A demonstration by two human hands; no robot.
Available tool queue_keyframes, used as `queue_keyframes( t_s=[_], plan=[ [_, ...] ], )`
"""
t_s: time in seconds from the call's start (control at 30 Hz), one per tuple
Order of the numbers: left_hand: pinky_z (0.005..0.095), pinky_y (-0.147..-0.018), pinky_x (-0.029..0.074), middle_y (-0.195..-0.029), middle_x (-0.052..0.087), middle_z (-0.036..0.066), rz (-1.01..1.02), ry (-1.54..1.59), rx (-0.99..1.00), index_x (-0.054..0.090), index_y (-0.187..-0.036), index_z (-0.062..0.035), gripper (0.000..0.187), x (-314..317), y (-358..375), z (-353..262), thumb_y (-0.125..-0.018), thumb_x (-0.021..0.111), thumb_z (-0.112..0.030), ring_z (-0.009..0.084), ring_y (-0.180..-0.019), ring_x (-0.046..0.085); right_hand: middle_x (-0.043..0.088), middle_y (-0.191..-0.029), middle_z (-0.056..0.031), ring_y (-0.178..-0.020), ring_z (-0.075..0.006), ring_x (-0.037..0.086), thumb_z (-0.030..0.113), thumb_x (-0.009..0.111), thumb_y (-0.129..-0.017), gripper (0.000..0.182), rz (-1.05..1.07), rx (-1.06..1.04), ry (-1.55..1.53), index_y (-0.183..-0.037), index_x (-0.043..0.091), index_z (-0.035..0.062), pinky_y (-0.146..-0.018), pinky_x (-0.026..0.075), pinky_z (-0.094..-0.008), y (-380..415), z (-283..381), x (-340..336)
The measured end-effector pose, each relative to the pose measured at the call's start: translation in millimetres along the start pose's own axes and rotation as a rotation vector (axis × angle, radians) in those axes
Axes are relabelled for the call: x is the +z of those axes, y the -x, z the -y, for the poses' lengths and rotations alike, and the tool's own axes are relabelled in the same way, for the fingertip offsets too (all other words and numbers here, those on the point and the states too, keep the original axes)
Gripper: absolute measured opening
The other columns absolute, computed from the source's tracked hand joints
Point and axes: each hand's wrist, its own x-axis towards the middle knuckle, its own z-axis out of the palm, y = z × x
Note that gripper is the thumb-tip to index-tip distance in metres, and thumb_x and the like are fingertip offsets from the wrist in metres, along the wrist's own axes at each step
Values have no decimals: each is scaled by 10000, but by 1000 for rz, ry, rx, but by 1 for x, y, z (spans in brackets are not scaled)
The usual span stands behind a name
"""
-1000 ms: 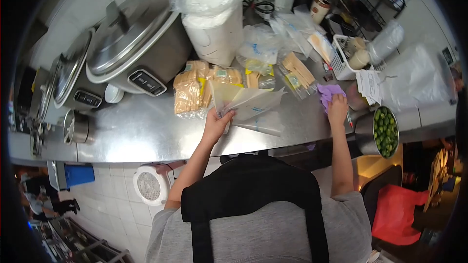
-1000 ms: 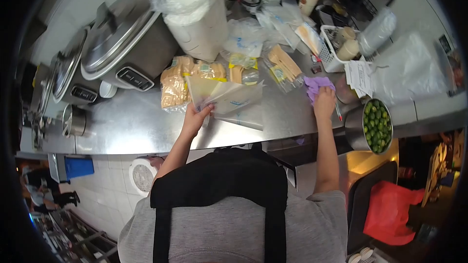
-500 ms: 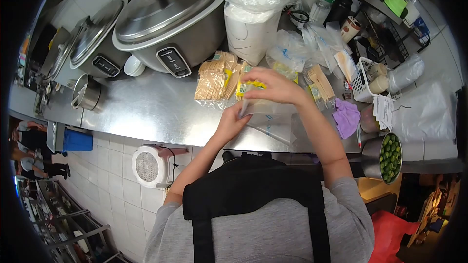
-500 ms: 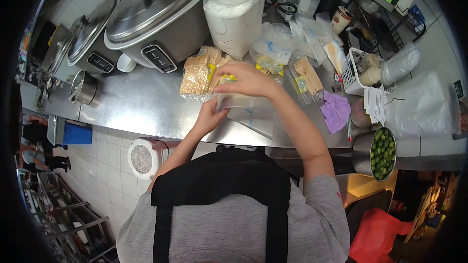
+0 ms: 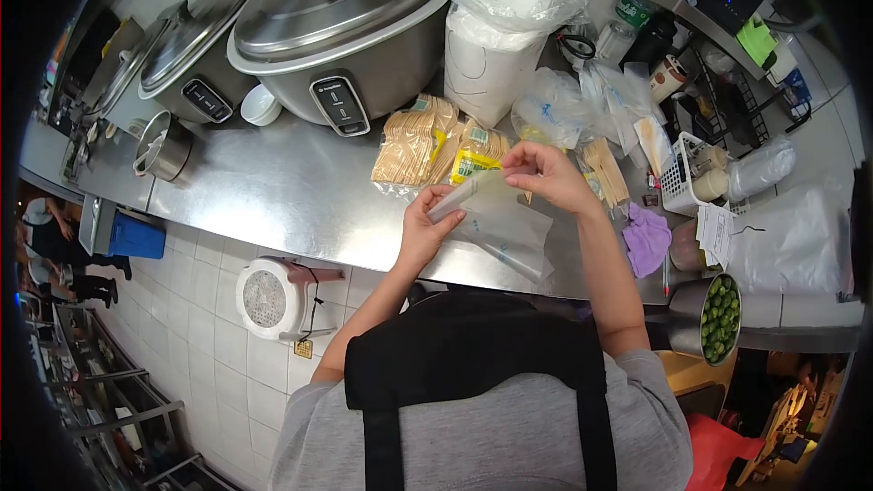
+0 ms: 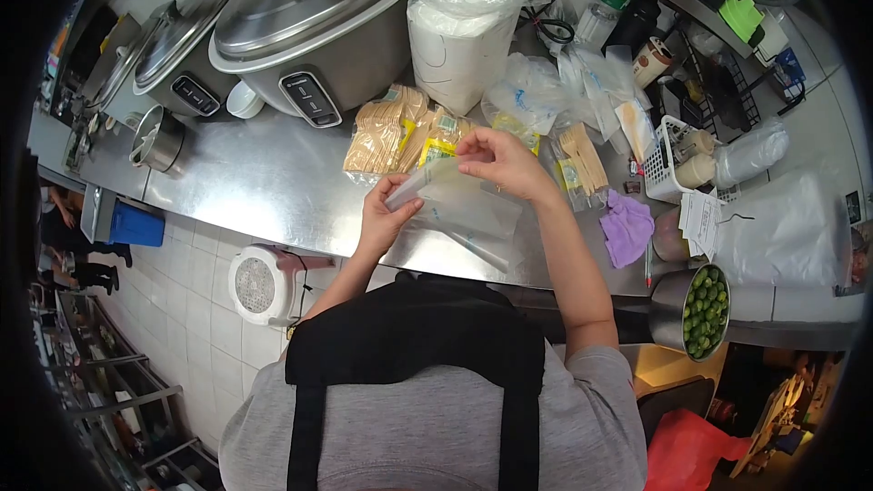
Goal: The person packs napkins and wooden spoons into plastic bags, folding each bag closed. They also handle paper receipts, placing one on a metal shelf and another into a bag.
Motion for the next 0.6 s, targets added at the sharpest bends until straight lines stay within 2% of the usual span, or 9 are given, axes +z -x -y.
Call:
queue_keyframes(
  t_s=[0.2, 0.3, 0.37, 0.4, 0.47, 0.53, 0.6],
  plan=[
    [199, -731, 425, -926, 553, 28, 40, -50, -20, 485, -1076, -21, 401, -1, -4, 0, -717, 660, 5, 85, -846, 526, 556, -680, 7, -627, -39, 494, 69, 616, -774, 78, 84, 65, 323, -787, 575, 4, -538, 376, -186, -1, -9, -7],
    [212, -739, 421, -983, 552, 73, -69, -64, 27, 461, -1116, -23, 470, 0, -8, -3, -697, 671, -1, 106, -885, 530, 544, -624, 8, -576, -35, 485, 68, 627, -760, 107, 23, 98, 206, -716, 544, 17, -490, 357, -184, -2, -10, -4],
    [246, -755, 417, -1016, 531, 93, -354, -533, 354, 440, -1145, -29, 546, -2, -9, -13, -670, 705, -70, 132, -888, 526, 545, -598, -24, -541, -58, 481, 80, 643, -732, 119, -4, 135, 163, -705, 553, 6, -481, 366, -208, -2, -5, 5],
    [246, -755, 417, -1016, 531, 93, -361, -535, 353, 440, -1145, -29, 546, -1, -8, -20, -670, 705, -70, 132, -888, 526, 546, -572, -56, -507, -81, 477, 92, 659, -704, 137, -34, 177, 118, -695, 563, -5, -472, 374, -231, -3, -3, 11],
    [268, -757, 410, -942, 549, 79, -288, -544, 377, 425, -1152, -29, 581, -1, -4, -35, -656, 716, -115, 143, -826, 528, 542, -569, -55, -514, -82, 479, 98, 665, -697, 147, -9, 123, 146, -690, 560, -5, -477, 375, -235, -8, -17, 24],
    [217, -663, 418, -792, 548, 42, -108, -233, 260, 403, -1158, -13, 536, 8, -4, -39, -699, 678, -58, 99, -686, 516, 538, -566, -53, -520, -82, 481, 103, 671, -690, 156, 20, 67, 169, -686, 558, -5, -483, 376, -238, -11, -19, 42],
    [181, -618, 410, -758, 524, 28, -67, -78, 124, 385, -1162, -17, 484, 13, -6, -33, -744, 630, -13, 71, -657, 506, 539, -573, -47, -533, -83, 480, 115, 674, -689, 164, 94, -53, 200, -704, 569, -10, -494, 378, -242, -10, -14, 57]
  ],
)
